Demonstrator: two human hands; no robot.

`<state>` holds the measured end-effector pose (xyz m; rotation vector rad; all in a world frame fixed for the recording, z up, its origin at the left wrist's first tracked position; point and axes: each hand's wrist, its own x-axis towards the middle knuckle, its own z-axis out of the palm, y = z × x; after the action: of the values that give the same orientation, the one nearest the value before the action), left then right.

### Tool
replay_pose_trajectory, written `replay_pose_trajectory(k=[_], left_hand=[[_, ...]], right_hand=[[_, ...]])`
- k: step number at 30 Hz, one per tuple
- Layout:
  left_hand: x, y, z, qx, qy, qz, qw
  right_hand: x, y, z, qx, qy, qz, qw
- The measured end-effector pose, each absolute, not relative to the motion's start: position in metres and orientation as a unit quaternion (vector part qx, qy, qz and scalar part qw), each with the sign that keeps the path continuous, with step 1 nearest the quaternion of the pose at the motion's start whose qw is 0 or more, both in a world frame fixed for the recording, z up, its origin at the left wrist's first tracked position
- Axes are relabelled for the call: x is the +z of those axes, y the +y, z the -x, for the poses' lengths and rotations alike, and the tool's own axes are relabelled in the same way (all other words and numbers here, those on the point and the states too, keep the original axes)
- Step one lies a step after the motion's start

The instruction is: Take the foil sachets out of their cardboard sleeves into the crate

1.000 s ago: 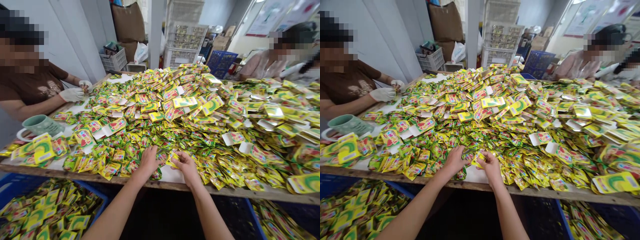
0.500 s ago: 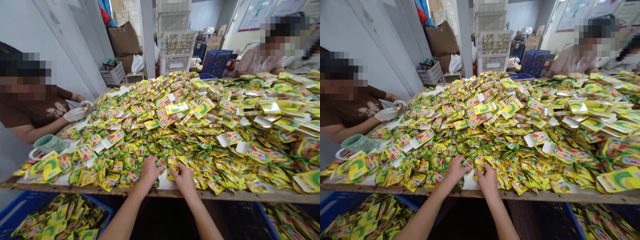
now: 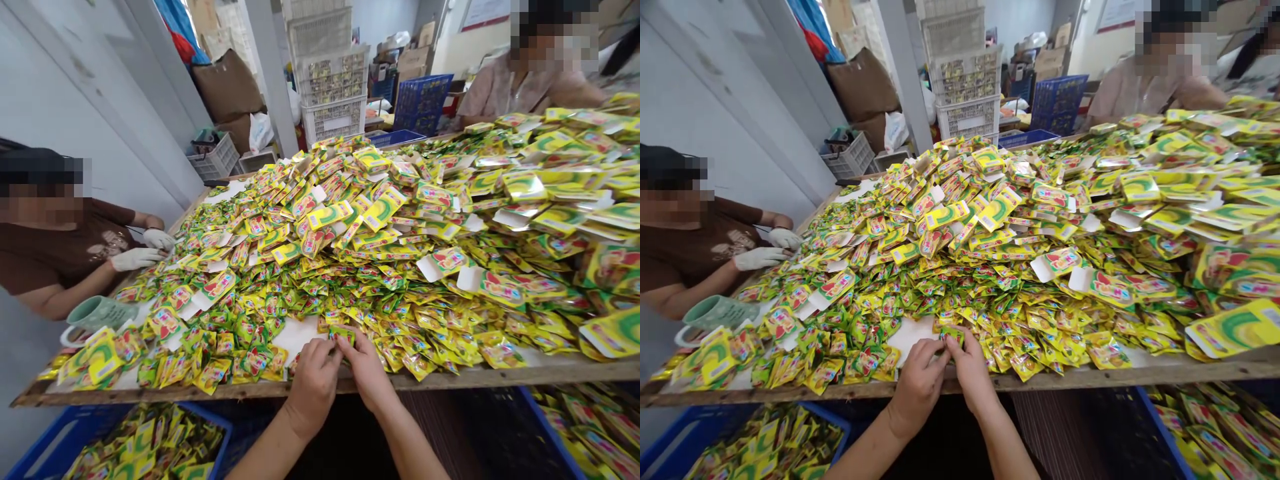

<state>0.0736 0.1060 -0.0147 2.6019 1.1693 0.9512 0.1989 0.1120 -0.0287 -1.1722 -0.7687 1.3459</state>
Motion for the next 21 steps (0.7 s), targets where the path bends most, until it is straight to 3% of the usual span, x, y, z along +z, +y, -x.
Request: replay_pose_trajectory(k=[3, 7, 14, 17, 21], left_hand=[[-0.008, 0.11, -0.073, 0.299, 0.362, -0.876, 0.108], [0.007, 0.136, -0.06, 0.372, 0.359, -0.843, 0.147], [0.069, 0.224, -0.081, 0.46, 0.437, -0.768, 0.09], [0.089, 0.262, -0.121, 0.434, 0.44, -0.782, 0.078], [0.107, 0.3, -0.164, 0.311, 0.509, -0.793, 0.122]], right_hand=[[-0.029, 0.115, -0.213, 0.515, -0.353, 0.548, 0.556], [-0.027, 0.117, -0.234, 0.511, -0.39, 0.569, 0.513], [-0.038, 0.103, -0.239, 0.439, -0.466, 0.579, 0.505], [-0.047, 0.103, -0.23, 0.404, -0.5, 0.559, 0.523], [-0.053, 0.106, -0.222, 0.428, -0.468, 0.546, 0.547]])
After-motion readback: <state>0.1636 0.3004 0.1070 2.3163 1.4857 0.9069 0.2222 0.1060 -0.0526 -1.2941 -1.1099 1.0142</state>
